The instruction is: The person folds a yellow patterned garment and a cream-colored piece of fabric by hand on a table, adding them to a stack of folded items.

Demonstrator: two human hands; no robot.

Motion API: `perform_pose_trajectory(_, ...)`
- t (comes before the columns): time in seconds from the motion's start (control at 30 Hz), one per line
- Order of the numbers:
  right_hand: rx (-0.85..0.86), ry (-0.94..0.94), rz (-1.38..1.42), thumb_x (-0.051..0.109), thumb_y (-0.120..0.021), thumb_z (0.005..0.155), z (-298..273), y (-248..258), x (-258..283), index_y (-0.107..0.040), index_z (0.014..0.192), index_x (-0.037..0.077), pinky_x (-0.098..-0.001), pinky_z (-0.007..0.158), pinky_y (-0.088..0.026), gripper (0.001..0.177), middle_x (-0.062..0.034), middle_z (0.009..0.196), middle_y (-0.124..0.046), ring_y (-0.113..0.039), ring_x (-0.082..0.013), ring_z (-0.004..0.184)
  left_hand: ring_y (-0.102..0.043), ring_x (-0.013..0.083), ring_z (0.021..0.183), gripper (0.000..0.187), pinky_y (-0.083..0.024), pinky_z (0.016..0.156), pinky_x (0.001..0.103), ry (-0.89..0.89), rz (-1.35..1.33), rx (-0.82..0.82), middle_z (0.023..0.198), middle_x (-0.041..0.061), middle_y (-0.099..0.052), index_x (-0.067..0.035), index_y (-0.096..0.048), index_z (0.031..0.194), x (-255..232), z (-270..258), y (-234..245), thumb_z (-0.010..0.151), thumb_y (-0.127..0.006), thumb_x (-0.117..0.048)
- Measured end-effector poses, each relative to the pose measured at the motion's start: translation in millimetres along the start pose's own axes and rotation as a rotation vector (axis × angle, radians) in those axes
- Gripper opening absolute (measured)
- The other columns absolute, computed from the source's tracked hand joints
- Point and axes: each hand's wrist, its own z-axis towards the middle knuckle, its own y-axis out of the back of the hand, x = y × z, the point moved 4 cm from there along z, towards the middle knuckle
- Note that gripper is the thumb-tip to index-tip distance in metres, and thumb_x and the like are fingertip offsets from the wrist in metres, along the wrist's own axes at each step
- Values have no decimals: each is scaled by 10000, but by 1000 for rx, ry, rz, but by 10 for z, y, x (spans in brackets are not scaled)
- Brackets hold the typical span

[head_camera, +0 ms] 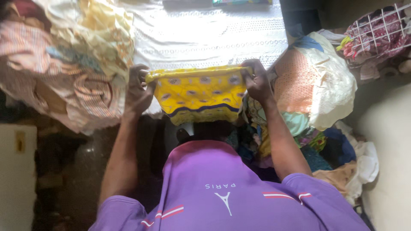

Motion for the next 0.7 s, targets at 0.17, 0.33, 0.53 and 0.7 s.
perform_pose_trajectory(0.17, -212, -120, 156, 266, -674, 1057, 344, -123, 108, -550, 1312, 42, -262, 812, -555, 361, -44, 1028, -628, -613, -115, 919, -678, 140, 806, 185, -554, 672, 298, 220, -30, -13, 936, 43, -698, -84, -619, 1191, 202, 503, -37, 1032, -636, -176)
perform_pose_trajectory(0.33, -318, -141, 314, 368, -771, 963, 947, -93, -56, -667, 1155, 4, -245, 785, -570, 424, -6, 980, -699, -659, -90, 861, -666, 169, 911, 155, -548, 811, 307, -96, -55, -100, 997, 88, -694, -6, -639, 1156, 276, 1041, -55, 1087, -625, -144)
perform_pose_trajectory(0.53, -440, -82, 355, 306, -811, 982, 1665, 17, -483, -703, 1121, -10, -227, 814, -547, 362, -15, 1010, -710, -645, -80, 894, -659, 201, 947, 151, -542, 829, 332, -189, -57, -164, 1042, 123, -700, -8, -640, 1170, 388, 1751, -185, 1086, -628, -133)
perform_pose_trajectory(0.7, -414, 26, 234, 233, -824, 998, 2536, 73, -905, -735, 1119, -12, -240, 842, -545, 287, -29, 1020, -745, -665, -88, 917, -728, 258, 980, 141, -558, 862, 381, -257, 97, -189, 1033, 150, -736, -23, -662, 1153, 663, 2587, -262, 1112, -616, -150)
